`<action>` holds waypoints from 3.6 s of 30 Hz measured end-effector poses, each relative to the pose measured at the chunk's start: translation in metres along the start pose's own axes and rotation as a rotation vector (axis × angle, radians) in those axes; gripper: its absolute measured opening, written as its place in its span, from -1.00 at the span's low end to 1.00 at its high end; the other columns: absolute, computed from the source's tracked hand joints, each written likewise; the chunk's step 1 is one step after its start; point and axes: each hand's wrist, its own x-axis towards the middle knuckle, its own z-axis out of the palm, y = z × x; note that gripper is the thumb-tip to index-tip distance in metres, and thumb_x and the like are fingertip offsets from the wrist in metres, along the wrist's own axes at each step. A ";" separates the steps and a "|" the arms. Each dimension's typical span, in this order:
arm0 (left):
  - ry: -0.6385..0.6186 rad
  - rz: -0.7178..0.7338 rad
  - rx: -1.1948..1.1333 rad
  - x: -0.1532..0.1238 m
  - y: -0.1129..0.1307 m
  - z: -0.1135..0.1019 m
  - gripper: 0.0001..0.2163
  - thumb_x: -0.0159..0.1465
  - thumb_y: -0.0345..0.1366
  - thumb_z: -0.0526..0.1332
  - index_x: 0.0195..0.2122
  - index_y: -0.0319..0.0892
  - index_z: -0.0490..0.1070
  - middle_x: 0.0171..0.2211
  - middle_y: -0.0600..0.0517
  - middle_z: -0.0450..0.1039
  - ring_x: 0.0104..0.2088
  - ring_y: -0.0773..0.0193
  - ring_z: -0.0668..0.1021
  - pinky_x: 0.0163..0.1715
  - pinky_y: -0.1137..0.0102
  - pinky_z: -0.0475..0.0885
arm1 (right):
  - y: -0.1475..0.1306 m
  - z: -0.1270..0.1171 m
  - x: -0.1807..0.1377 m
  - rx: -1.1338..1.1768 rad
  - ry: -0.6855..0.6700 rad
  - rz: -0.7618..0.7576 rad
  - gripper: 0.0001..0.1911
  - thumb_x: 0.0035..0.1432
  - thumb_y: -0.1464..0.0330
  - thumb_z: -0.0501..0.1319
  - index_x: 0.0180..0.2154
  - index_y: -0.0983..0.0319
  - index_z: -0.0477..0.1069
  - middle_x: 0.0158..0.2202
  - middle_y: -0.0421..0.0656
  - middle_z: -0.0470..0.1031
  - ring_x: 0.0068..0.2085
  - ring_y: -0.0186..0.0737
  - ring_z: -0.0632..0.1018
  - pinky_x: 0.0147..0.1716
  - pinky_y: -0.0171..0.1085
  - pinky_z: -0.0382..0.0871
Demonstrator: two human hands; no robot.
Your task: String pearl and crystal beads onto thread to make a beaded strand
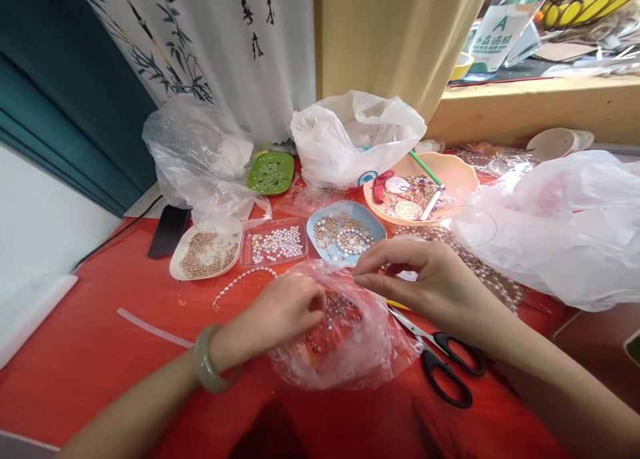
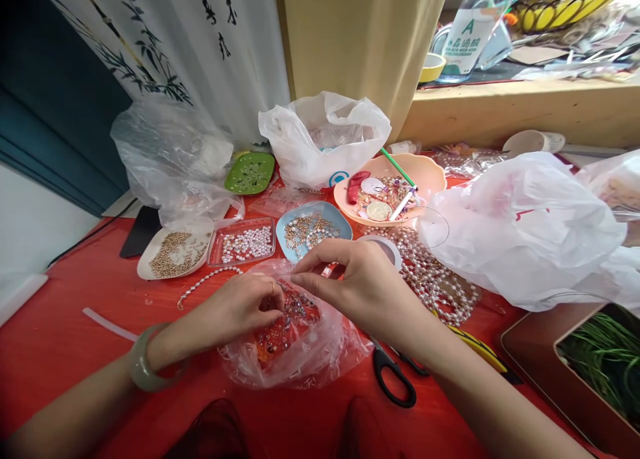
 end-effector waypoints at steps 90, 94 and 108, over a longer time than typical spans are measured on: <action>-0.010 -0.220 -0.474 0.001 0.000 -0.017 -0.95 0.03 -0.44 0.16 -0.46 -0.21 0.39 -0.50 0.10 0.42 -0.49 0.38 0.43 -0.49 0.47 0.28 | 0.028 0.041 -0.001 0.546 -0.145 0.309 -0.81 0.02 0.29 0.20 -0.47 0.31 0.39 -0.53 -0.22 0.38 -0.51 -0.40 0.36 -0.51 -0.37 0.21; 0.052 -0.270 -0.850 0.008 -0.009 -0.018 -0.93 0.00 -0.40 0.27 -0.47 -0.24 0.40 -0.53 0.10 0.42 -0.50 0.43 0.43 -0.48 0.51 0.30 | 0.027 0.042 -0.003 0.501 -0.081 0.265 -0.82 0.03 0.30 0.19 -0.48 0.31 0.37 -0.54 -0.22 0.37 -0.51 -0.42 0.35 -0.52 -0.39 0.20; 0.054 -0.327 -1.329 0.010 -0.009 -0.010 -0.88 0.00 -0.41 0.33 -0.43 -0.30 0.44 -0.46 0.05 0.47 -0.49 0.46 0.48 -0.49 0.56 0.37 | 0.019 0.047 -0.009 0.260 0.061 0.152 -0.86 0.04 0.40 0.13 -0.53 0.28 0.34 -0.57 -0.21 0.40 -0.53 -0.40 0.37 -0.56 -0.40 0.22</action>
